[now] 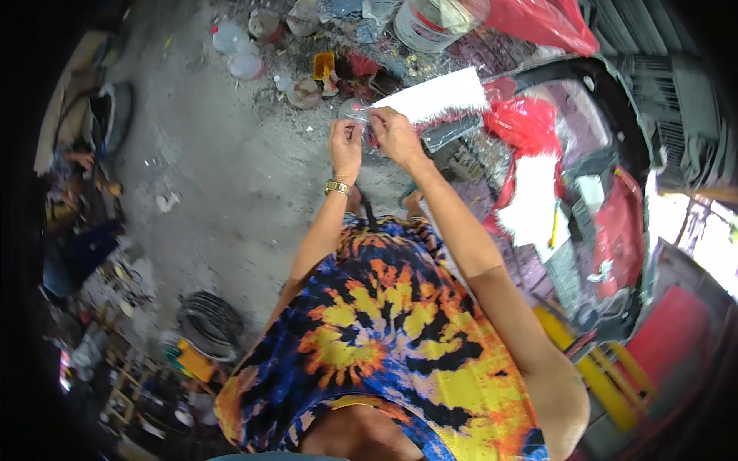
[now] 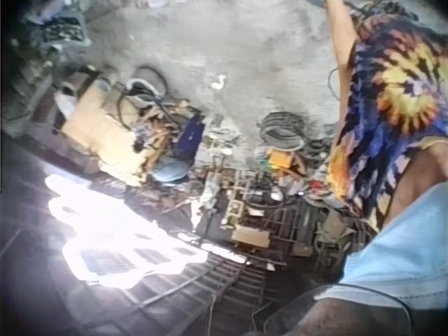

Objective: Applying and trimming fiberglass sheets on a car bumper for repair.

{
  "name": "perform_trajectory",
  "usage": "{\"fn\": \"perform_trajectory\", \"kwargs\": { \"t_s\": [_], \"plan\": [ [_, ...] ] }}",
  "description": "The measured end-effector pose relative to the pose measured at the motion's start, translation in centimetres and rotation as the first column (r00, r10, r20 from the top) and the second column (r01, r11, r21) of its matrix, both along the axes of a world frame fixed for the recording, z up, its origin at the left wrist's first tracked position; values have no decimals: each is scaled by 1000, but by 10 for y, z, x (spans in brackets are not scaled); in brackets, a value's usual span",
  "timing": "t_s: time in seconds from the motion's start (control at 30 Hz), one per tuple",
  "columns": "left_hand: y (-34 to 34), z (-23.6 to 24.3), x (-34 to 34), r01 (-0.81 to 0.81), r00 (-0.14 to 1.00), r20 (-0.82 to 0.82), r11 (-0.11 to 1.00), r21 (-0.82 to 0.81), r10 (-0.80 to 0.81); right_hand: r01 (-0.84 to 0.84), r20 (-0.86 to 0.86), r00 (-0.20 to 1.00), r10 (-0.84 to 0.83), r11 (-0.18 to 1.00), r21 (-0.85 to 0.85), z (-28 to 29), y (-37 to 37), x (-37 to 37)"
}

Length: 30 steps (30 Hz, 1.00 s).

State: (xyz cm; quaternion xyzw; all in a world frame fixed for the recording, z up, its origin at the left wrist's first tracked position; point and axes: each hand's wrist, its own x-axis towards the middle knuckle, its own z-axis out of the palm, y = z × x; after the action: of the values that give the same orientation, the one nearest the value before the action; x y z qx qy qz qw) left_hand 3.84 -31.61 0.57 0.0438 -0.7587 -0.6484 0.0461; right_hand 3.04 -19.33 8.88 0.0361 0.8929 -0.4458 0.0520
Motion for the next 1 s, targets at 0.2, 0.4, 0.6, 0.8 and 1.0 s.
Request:
{"fn": "perform_trajectory", "kwargs": {
  "t_s": [0.2,0.4,0.6,0.8,1.0],
  "plan": [
    [-17,-4,-1,135,988,71,991,23,-137,212,-42,976,-212,977,-18,37,65,34],
    [-48,26,12,49,985,153,976,212,-82,466,-55,878,-476,874,-136,54,136,104],
    [-56,48,10,-55,994,-98,981,-185,38,469,55,881,-469,854,-225,48,132,156],
    [-72,35,-29,225,972,39,879,-421,-230,384,102,922,-375,919,-89,31,84,158],
    [-82,59,-45,397,879,85,622,-675,-469,602,27,798,-602,799,-2,30,138,224]
  ]
}}
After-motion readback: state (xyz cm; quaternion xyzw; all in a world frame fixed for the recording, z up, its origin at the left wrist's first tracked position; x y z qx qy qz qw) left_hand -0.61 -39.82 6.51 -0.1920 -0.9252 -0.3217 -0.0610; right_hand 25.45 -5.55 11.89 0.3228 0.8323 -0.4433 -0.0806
